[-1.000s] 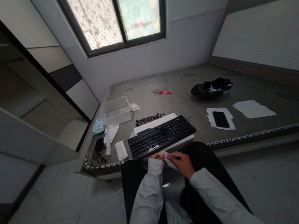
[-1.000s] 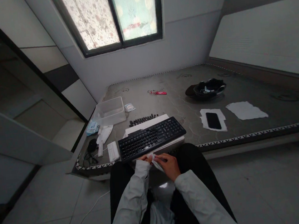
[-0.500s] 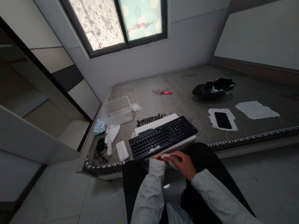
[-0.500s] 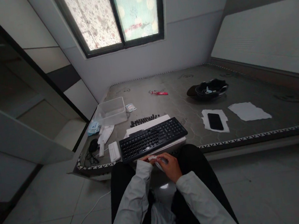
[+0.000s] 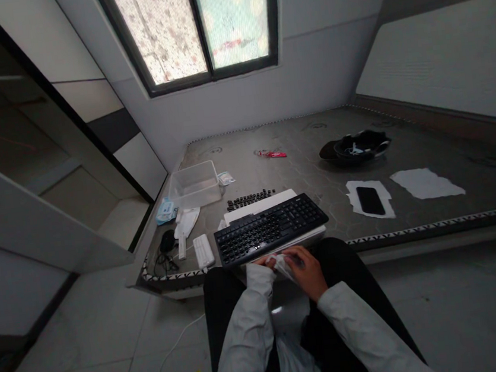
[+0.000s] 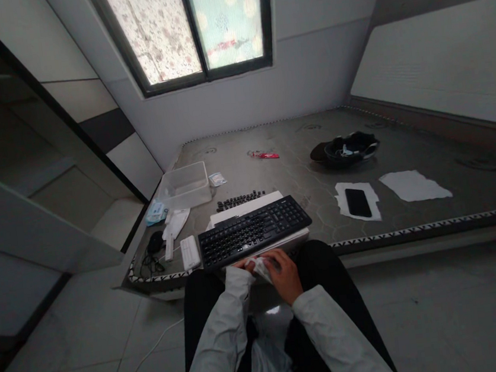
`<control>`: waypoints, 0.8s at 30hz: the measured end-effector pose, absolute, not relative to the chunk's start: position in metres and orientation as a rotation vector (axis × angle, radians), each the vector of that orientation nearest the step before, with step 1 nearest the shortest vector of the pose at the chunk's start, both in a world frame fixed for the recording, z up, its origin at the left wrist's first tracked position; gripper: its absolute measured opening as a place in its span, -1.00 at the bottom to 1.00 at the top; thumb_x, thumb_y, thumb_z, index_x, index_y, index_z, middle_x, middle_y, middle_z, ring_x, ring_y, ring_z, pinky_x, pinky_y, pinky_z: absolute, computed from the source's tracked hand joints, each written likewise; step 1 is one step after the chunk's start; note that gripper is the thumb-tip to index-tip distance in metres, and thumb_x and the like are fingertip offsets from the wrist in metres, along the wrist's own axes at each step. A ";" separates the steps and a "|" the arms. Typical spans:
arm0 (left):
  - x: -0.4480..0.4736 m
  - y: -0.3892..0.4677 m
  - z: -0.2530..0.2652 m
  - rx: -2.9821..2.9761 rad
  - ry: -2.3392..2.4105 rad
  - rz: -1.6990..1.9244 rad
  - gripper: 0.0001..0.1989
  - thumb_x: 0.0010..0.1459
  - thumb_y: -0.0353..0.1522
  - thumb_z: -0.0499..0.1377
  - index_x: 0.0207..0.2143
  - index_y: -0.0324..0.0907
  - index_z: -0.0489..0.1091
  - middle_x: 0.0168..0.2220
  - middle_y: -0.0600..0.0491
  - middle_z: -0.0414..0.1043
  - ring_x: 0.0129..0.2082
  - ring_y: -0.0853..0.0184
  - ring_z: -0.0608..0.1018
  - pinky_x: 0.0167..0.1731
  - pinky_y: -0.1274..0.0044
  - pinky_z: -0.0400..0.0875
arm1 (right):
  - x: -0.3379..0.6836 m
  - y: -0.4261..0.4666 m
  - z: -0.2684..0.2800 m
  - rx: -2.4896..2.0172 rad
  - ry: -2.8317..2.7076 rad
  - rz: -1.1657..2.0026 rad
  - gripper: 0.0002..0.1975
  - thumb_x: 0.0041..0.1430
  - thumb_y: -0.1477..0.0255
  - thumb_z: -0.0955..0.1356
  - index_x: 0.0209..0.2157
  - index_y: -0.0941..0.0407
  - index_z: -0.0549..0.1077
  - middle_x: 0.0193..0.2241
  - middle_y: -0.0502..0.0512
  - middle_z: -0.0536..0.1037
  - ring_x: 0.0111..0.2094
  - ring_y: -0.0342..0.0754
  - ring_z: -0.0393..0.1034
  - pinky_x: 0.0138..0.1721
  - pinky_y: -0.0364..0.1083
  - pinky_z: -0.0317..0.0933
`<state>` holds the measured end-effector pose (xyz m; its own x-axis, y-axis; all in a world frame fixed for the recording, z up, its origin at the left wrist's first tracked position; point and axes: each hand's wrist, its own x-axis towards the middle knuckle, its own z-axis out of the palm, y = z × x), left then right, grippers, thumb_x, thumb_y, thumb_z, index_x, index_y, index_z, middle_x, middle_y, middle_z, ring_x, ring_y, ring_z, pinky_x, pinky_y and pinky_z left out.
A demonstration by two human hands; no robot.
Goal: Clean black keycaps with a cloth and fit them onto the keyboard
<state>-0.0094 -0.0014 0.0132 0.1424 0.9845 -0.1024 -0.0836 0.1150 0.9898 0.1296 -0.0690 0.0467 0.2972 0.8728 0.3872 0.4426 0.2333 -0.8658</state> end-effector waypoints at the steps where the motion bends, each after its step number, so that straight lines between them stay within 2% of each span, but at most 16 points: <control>1: -0.009 -0.001 0.013 1.117 1.090 1.065 -0.69 -0.25 -0.21 0.42 -0.47 -0.26 0.62 -0.46 -0.11 0.64 -0.42 0.09 0.62 -0.23 0.25 0.52 | 0.130 -0.069 0.047 -1.386 -1.335 0.471 -0.85 0.25 0.33 0.34 -0.25 0.05 0.54 -0.23 0.11 0.57 -0.14 0.03 0.46 -0.04 -0.01 0.32; 9: -0.014 -0.003 0.026 1.203 1.134 1.103 -0.76 -0.25 -0.22 0.42 -0.53 -0.20 0.62 -0.47 -0.08 0.64 -0.41 0.10 0.62 -0.19 0.26 0.51 | 0.129 -0.072 0.049 -1.405 -1.435 0.675 -0.76 0.28 0.28 0.32 -0.13 0.01 0.58 -0.19 0.08 0.61 -0.18 0.02 0.49 -0.11 -0.04 0.33; 13: -0.013 -0.003 0.025 1.215 1.096 1.118 -0.74 -0.24 -0.19 0.42 -0.53 -0.20 0.61 -0.47 -0.08 0.64 -0.41 0.09 0.62 -0.21 0.24 0.51 | 0.129 -0.071 0.050 -1.425 -1.418 0.685 -0.77 0.24 0.27 0.35 -0.14 0.02 0.59 -0.19 0.09 0.62 -0.21 0.02 0.50 -0.16 -0.04 0.34; 18: -0.011 -0.001 0.010 1.238 1.064 1.137 -0.71 -0.20 -0.15 0.39 -0.51 -0.21 0.61 -0.46 -0.09 0.64 -0.40 0.09 0.61 -0.21 0.23 0.51 | 0.128 -0.071 0.051 -1.405 -1.379 0.680 -0.77 0.18 0.29 0.39 -0.15 0.03 0.58 -0.16 0.09 0.62 -0.12 0.04 0.49 -0.07 -0.02 0.34; 24: -0.010 0.001 0.011 1.227 1.033 1.107 -0.65 -0.24 -0.11 0.39 -0.51 -0.23 0.61 -0.47 -0.10 0.63 -0.43 0.12 0.60 -0.24 0.26 0.50 | 0.129 -0.071 0.047 -1.466 -1.296 0.734 -0.75 0.19 0.28 0.38 -0.13 0.02 0.58 -0.17 0.08 0.64 -0.13 0.06 0.52 -0.06 0.01 0.35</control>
<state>-0.0104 0.0008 0.0108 0.1739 0.9848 -0.0033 -0.0711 0.0159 0.9973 0.1295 -0.0706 0.0471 0.2398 0.9559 0.1697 0.3458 0.0792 -0.9349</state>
